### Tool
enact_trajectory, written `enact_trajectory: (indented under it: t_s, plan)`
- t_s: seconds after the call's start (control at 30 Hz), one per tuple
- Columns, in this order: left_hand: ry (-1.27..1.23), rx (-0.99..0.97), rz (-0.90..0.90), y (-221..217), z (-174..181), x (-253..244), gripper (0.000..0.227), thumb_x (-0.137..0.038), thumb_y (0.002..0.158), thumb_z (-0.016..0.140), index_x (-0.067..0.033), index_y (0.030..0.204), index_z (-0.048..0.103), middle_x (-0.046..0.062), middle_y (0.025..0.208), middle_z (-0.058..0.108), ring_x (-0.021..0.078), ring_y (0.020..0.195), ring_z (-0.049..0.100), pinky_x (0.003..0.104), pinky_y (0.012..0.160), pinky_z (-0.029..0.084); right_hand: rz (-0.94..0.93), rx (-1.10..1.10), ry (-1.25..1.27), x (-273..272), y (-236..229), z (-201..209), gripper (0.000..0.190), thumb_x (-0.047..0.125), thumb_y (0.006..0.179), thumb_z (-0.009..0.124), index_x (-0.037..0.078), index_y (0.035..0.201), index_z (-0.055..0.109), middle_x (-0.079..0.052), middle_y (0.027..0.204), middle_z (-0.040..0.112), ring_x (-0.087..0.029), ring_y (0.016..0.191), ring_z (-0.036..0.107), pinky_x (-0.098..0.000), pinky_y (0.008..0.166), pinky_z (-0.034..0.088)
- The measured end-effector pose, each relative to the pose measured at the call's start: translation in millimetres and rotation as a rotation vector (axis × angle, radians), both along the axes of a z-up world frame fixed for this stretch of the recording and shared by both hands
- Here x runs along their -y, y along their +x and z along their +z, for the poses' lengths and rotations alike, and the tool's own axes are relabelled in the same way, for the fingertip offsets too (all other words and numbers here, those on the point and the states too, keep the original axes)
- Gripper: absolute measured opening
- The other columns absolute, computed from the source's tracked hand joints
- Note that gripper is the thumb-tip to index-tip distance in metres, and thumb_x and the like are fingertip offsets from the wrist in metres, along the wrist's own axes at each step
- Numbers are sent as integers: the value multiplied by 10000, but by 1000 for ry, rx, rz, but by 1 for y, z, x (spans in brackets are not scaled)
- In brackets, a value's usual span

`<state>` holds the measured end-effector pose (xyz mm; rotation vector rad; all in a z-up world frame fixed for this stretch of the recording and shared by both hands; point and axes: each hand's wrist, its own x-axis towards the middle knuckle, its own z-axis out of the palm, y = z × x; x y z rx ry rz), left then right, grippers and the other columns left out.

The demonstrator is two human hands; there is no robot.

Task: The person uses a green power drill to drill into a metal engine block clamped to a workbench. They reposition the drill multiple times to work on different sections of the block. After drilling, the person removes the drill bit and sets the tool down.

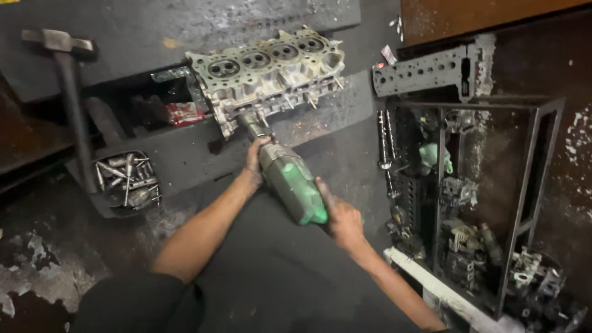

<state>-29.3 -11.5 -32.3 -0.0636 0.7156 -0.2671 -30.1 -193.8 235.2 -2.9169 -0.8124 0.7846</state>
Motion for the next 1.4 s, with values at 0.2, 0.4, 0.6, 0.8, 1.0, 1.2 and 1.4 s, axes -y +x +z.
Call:
enact_trajectory:
  t_s: [0.2, 0.4, 0.6, 0.8, 1.0, 1.2, 1.4]
  plan:
    - [131, -108, 104, 9, 11, -5, 293, -381, 809, 717, -167, 998, 654, 47, 934, 697, 247, 886, 681, 436, 828, 581, 104, -132, 66, -3, 61, 18, 1076, 118, 619, 868, 265, 1567, 381, -181, 963, 732, -390, 817, 728, -462, 752, 582]
    - [6, -117, -177, 46, 35, 0, 465, -484, 637, 597, -151, 938, 721, 65, 912, 766, 289, 825, 714, 511, 716, 569, 158, -101, 489, 8, 103, 17, 993, 62, 615, 811, 154, 1531, 441, -247, 1232, 705, -411, 1001, 727, -421, 888, 586]
    - [73, -100, -185, 25, 1, -5, 437, -463, 767, 686, -86, 988, 677, 122, 877, 721, 316, 805, 701, 476, 774, 602, -87, -4, 65, 2, 25, 10, 1104, 71, 549, 869, 281, 1537, 425, -192, 925, 729, -409, 840, 704, -494, 765, 559]
    - [135, -98, -164, 0, -15, -6, 345, -376, 788, 697, -91, 981, 669, 111, 855, 708, 281, 782, 706, 439, 786, 608, -207, -39, 260, 14, -29, -11, 1140, 45, 566, 878, 272, 1568, 383, -174, 1075, 726, -388, 950, 717, -474, 834, 566]
    - [288, -107, -249, 13, 12, 13, 282, -299, 800, 713, -58, 942, 673, 114, 802, 706, 269, 693, 698, 418, 690, 604, -333, -23, 581, 54, -61, -46, 1067, -40, 576, 783, 157, 1549, 390, -177, 1417, 635, -351, 1178, 689, -390, 995, 549]
    - [806, -237, -243, 29, 16, -13, 339, -231, 763, 829, 38, 924, 700, 136, 813, 733, 245, 662, 718, 388, 625, 591, -472, -47, 835, 50, -76, -132, 897, -15, 756, 780, 112, 1563, 409, -112, 1457, 631, -205, 1255, 655, -313, 1075, 483]
    - [883, -282, -280, 17, 30, -31, 422, -252, 713, 821, 57, 978, 711, 135, 840, 743, 235, 681, 725, 356, 635, 606, -678, -153, 763, 52, -89, -153, 726, 79, 887, 704, 155, 1562, 447, -61, 1482, 619, -160, 1224, 658, -296, 1068, 513]
